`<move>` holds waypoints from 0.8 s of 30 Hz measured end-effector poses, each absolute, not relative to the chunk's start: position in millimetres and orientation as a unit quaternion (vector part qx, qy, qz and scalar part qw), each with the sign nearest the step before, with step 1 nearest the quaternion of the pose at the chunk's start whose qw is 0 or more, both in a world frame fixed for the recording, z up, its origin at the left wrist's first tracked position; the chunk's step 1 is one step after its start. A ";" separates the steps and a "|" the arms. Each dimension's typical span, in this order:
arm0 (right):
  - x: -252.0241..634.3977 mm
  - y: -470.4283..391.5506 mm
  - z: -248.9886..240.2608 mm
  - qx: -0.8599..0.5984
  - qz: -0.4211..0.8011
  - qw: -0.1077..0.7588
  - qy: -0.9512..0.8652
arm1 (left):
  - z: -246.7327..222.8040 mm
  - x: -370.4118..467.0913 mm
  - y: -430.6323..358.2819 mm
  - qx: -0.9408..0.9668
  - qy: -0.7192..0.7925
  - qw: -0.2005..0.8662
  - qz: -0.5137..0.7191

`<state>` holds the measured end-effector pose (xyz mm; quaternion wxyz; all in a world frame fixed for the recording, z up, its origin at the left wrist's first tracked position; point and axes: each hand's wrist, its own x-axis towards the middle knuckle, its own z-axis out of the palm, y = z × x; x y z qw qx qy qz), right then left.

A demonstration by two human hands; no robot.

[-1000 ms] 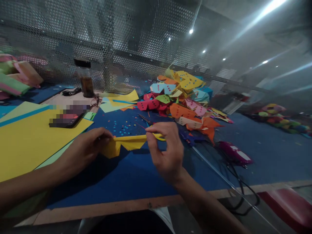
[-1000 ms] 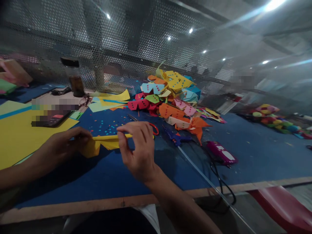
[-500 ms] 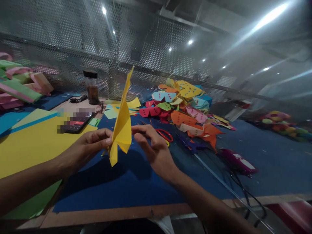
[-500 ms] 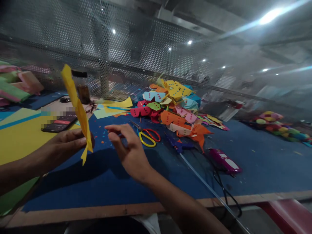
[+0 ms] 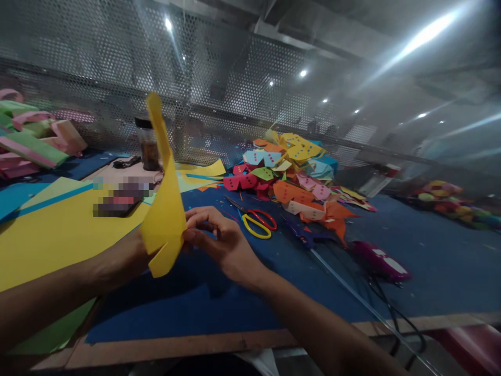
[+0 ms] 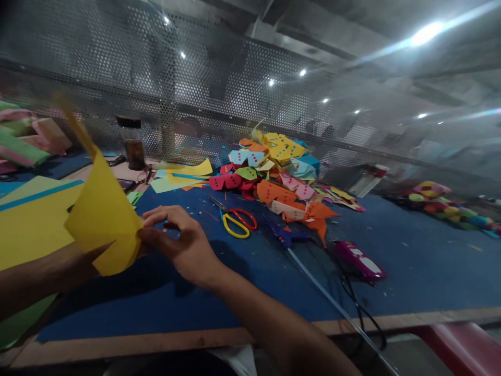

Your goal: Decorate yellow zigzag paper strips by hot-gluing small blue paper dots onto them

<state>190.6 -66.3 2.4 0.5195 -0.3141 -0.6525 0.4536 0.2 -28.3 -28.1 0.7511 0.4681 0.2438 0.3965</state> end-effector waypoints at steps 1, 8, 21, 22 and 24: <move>191.4 -67.5 5.1 -0.307 0.470 0.523 -0.641 | -28.0 0.0 -28.5 0.475 0.249 0.748 0.392; 209.3 -71.8 26.6 -0.432 0.309 0.533 -0.659 | -22.3 2.7 -27.0 0.479 0.276 0.731 0.401; 215.9 -66.7 12.5 -0.509 0.265 0.415 -0.706 | -9.0 0.8 -26.0 0.375 0.289 0.778 0.412; 216.0 -66.3 11.6 -0.511 0.263 0.410 -0.709 | -10.1 0.7 -25.7 0.381 0.301 0.771 0.413; 216.3 -65.5 10.1 -0.512 0.259 0.400 -0.715 | -12.8 0.7 -24.6 0.396 0.337 0.741 0.425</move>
